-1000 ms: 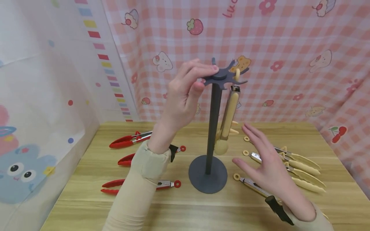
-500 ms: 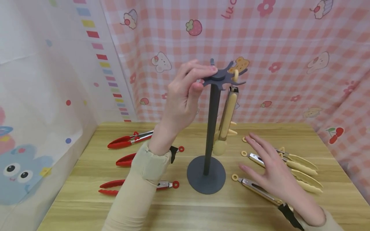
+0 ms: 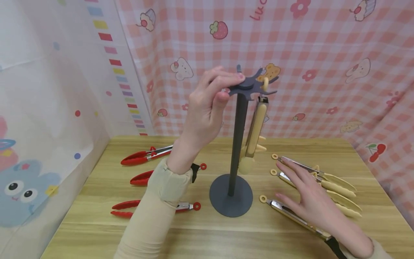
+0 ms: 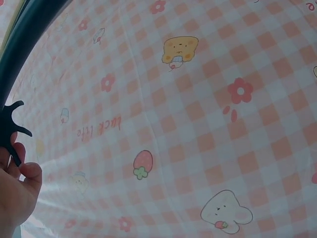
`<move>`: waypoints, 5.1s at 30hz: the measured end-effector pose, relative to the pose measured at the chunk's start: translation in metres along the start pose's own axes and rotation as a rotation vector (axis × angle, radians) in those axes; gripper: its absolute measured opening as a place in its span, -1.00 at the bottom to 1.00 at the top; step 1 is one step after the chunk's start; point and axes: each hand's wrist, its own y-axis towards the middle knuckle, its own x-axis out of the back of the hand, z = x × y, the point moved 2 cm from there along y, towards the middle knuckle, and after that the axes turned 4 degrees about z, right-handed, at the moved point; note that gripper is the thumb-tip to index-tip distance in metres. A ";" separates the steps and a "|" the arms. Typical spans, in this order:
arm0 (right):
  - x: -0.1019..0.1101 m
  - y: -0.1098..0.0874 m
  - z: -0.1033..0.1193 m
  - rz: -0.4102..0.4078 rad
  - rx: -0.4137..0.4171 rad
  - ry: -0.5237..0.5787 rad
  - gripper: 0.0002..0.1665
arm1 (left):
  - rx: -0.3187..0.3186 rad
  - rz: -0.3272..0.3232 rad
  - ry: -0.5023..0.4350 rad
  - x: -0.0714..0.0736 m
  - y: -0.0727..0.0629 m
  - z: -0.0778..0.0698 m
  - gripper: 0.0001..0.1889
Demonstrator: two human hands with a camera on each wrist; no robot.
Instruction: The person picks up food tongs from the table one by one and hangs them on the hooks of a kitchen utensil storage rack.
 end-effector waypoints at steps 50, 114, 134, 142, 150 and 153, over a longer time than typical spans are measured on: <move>-0.036 -0.039 -0.038 0.393 -0.030 -0.096 0.02 | 0.068 -0.052 0.186 0.000 -0.006 -0.012 -0.20; -0.037 -0.060 -0.053 0.521 -0.134 -0.196 -0.38 | 0.115 -0.092 0.415 -0.005 -0.007 -0.022 -0.22; -0.039 -0.063 -0.051 0.419 -0.080 -0.225 -0.40 | 0.085 -0.060 0.369 -0.002 -0.006 -0.018 -0.23; -0.037 -0.058 -0.047 0.244 0.020 -0.255 -0.34 | 0.038 -0.046 0.281 0.002 -0.004 -0.011 -0.22; -0.031 -0.050 -0.042 0.161 0.031 -0.243 -0.25 | -0.012 -0.042 0.215 0.009 -0.004 -0.004 -0.24; -0.027 -0.045 -0.037 0.136 0.019 -0.236 -0.22 | -0.008 -0.059 0.151 0.010 -0.003 -0.001 -0.25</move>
